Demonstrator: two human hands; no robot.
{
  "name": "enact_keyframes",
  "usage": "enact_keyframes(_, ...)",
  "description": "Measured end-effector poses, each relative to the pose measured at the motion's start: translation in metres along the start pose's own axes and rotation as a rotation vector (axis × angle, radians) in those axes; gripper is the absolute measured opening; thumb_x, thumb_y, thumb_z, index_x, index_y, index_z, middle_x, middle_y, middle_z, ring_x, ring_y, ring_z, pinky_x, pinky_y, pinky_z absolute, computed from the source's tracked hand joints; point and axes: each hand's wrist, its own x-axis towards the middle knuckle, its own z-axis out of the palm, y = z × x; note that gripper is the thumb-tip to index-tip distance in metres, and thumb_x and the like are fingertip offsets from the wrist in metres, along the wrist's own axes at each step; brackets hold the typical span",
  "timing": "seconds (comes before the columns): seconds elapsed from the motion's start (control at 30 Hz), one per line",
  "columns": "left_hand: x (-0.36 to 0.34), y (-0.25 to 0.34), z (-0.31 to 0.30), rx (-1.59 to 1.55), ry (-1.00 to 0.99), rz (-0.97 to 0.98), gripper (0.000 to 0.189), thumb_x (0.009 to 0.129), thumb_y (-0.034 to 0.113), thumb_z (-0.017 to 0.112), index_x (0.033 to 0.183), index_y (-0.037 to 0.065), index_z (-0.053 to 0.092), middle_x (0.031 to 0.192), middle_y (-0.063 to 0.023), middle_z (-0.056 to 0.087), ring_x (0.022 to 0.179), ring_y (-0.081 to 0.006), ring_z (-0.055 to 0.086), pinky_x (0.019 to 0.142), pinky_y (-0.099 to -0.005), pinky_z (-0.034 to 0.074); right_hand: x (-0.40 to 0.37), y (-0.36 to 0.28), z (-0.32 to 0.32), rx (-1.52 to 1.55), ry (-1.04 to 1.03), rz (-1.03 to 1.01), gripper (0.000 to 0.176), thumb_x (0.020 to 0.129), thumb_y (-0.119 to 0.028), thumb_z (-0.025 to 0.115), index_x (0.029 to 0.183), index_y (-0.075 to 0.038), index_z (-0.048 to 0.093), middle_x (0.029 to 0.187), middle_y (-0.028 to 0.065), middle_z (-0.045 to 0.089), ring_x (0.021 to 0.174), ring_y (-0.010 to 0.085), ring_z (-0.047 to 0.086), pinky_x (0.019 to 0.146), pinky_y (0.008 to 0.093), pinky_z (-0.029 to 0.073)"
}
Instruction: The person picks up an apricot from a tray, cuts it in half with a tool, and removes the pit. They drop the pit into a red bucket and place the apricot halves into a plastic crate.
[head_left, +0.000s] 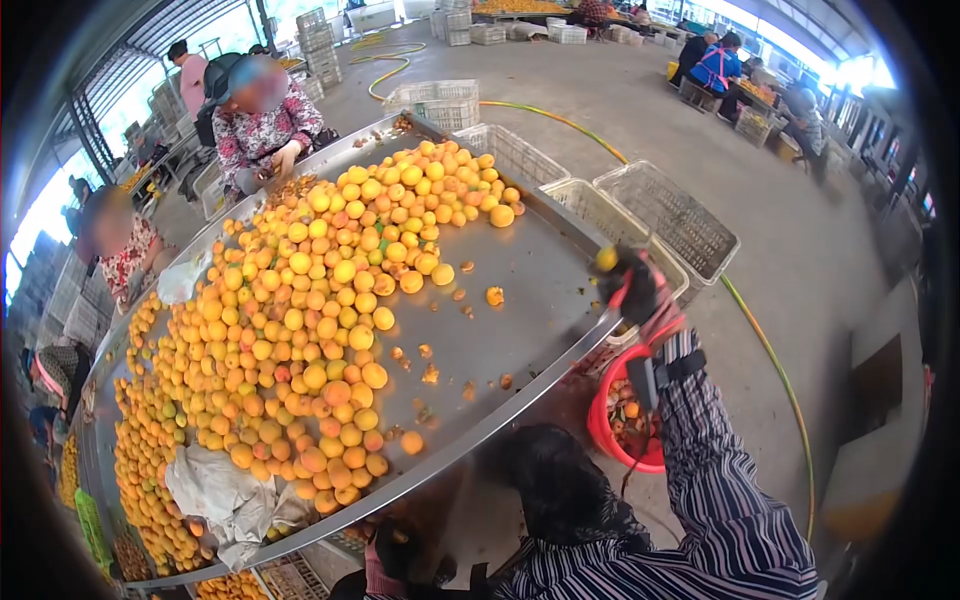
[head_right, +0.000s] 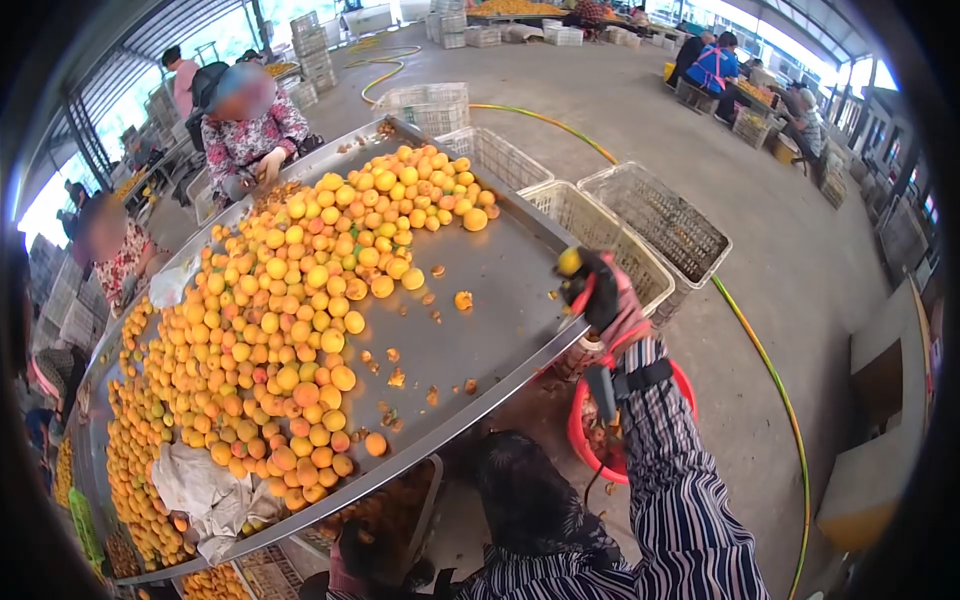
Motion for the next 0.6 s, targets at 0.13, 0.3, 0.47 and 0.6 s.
enact_keyframes(0.13,-0.027,0.003,0.052,-0.033,0.085,-0.029,0.028,0.086,0.020,0.050,0.108,0.004,0.054,0.101,-0.0073,0.059,0.101,-0.0193,0.057,0.091,-0.0338,0.046,0.039,-0.050,-0.082,-1.315,0.902,-0.120,0.040,0.083,-0.037,0.063,0.100,0.000,0.059,0.090,0.0177,0.065,0.076,0.0272,0.064,0.067,0.0386,0.050)
enact_keyframes(0.3,-0.062,0.023,0.083,0.736,0.168,0.133,0.029,0.084,0.017,0.056,0.110,0.003,0.055,0.095,-0.0069,0.062,0.093,-0.0183,0.061,0.085,-0.0326,0.050,-0.001,-0.018,-0.006,-1.621,0.659,-0.208,0.035,0.077,-0.034,0.067,0.099,-0.007,0.061,0.091,0.0157,0.066,0.085,0.0342,0.063,0.075,0.0414,0.048)
enact_keyframes(0.47,-0.061,0.021,0.075,0.730,0.302,0.024,0.031,0.084,0.017,0.058,0.112,0.002,0.055,0.097,-0.0074,0.063,0.091,-0.0190,0.062,0.082,-0.0325,0.051,-0.055,0.084,0.121,-1.632,-0.322,-0.251,0.026,0.069,-0.024,0.069,0.087,-0.009,0.058,0.082,0.0120,0.064,0.080,0.0323,0.062,0.071,0.0389,0.050)
enact_keyframes(0.6,-0.056,0.018,0.067,0.730,0.351,-0.051,0.033,0.085,0.016,0.059,0.114,0.002,0.054,0.099,-0.0078,0.063,0.090,-0.0195,0.062,0.079,-0.0324,0.052,-0.071,0.178,0.183,-1.755,-0.808,-0.140,0.033,0.075,-0.031,0.064,0.096,-0.008,0.055,0.089,0.0135,0.063,0.088,0.0319,0.060,0.076,0.0402,0.047)
